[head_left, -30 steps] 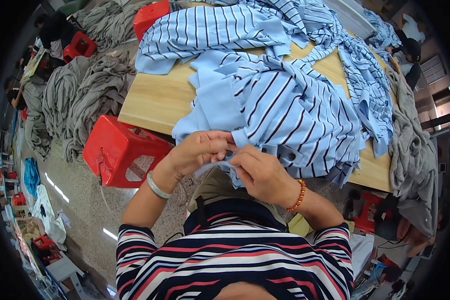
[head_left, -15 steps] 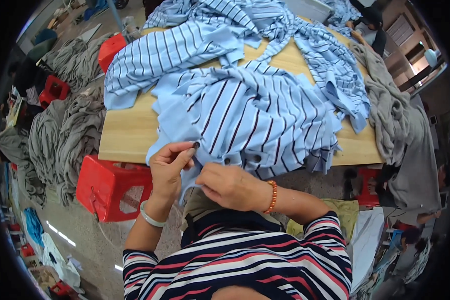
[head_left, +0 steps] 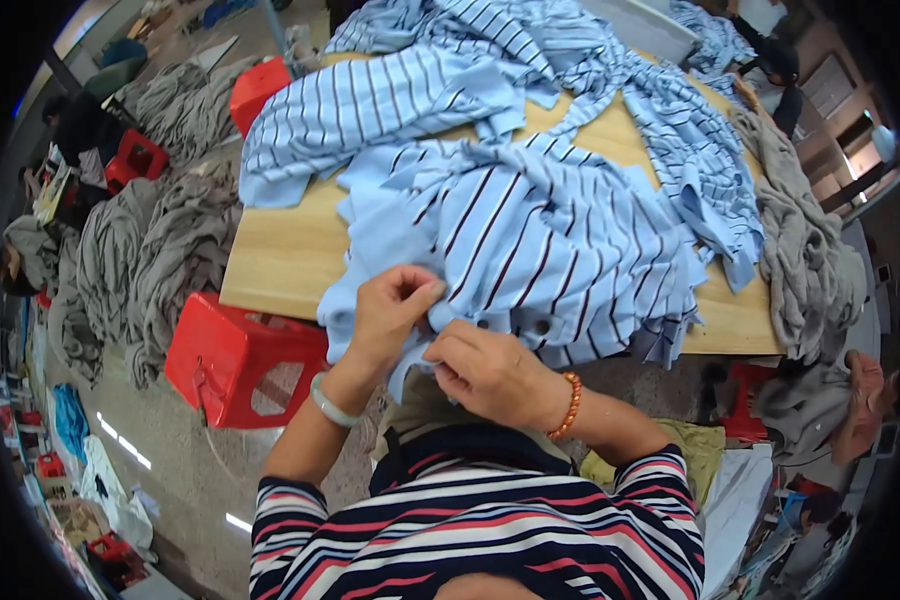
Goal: Buttoning and folding striped shirts on a work table in a garment factory.
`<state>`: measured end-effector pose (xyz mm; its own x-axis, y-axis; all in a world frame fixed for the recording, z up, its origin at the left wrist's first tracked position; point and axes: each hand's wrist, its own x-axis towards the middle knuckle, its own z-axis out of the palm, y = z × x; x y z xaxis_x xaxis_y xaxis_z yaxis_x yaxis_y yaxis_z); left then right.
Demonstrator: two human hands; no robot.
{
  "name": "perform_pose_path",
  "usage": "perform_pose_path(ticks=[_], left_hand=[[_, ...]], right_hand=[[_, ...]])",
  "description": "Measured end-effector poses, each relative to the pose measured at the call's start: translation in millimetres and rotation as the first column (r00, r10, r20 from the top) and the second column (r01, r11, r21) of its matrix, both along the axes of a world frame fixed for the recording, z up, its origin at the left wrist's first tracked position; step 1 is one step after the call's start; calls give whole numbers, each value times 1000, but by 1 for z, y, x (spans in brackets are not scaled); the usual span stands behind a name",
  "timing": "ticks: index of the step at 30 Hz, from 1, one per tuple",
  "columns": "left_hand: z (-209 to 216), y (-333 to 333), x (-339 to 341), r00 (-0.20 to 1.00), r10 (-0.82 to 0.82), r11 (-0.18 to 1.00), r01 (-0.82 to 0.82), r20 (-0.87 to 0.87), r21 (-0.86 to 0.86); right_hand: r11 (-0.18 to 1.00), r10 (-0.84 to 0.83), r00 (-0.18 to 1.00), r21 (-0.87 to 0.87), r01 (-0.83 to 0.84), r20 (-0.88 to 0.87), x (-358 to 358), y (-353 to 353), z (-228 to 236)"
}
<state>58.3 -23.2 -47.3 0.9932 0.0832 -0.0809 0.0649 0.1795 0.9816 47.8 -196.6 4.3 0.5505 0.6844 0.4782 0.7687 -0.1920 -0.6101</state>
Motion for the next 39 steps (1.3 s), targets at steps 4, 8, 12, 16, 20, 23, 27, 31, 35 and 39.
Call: perform_pose_path(ticks=[4,8,12,16,20,23,27,31,35,39], left_hand=[[18,4,-26,991,14,975,-43,133,216],[29,5,-41,997,-2,1000,4,79,-24],[35,6,-37,897,80,880,-268,434,392],[44,3,-40,762,-25,670,-468,648,576],[35,9,-40,956,-8,990,-33,294,136],[32,12,-43,984,-97,991,110,151,-79],[29,9,-43,994,-86,976,98,69,-193],[31,7,-39,994,-103,973,110,42,-204],[29,8,-38,995,-87,978,79,-38,-192],[34,4,-41,996,-76,993,80,42,-89]], right_hand=[[995,-96,992,7,96,80,1,-2,5],[989,-132,975,-43,142,182,1,5,1],[987,-3,990,-157,25,139,-7,4,4],[963,124,992,-239,-120,-2,-10,3,17],[998,-60,993,-28,63,102,-3,0,17],[986,-160,966,-23,168,204,-2,2,10],[977,-201,931,-9,214,306,-5,2,12],[961,-258,909,-11,277,327,-6,0,10],[958,-244,896,-49,281,372,-3,-3,9],[958,-235,888,-58,280,395,4,-5,3]])
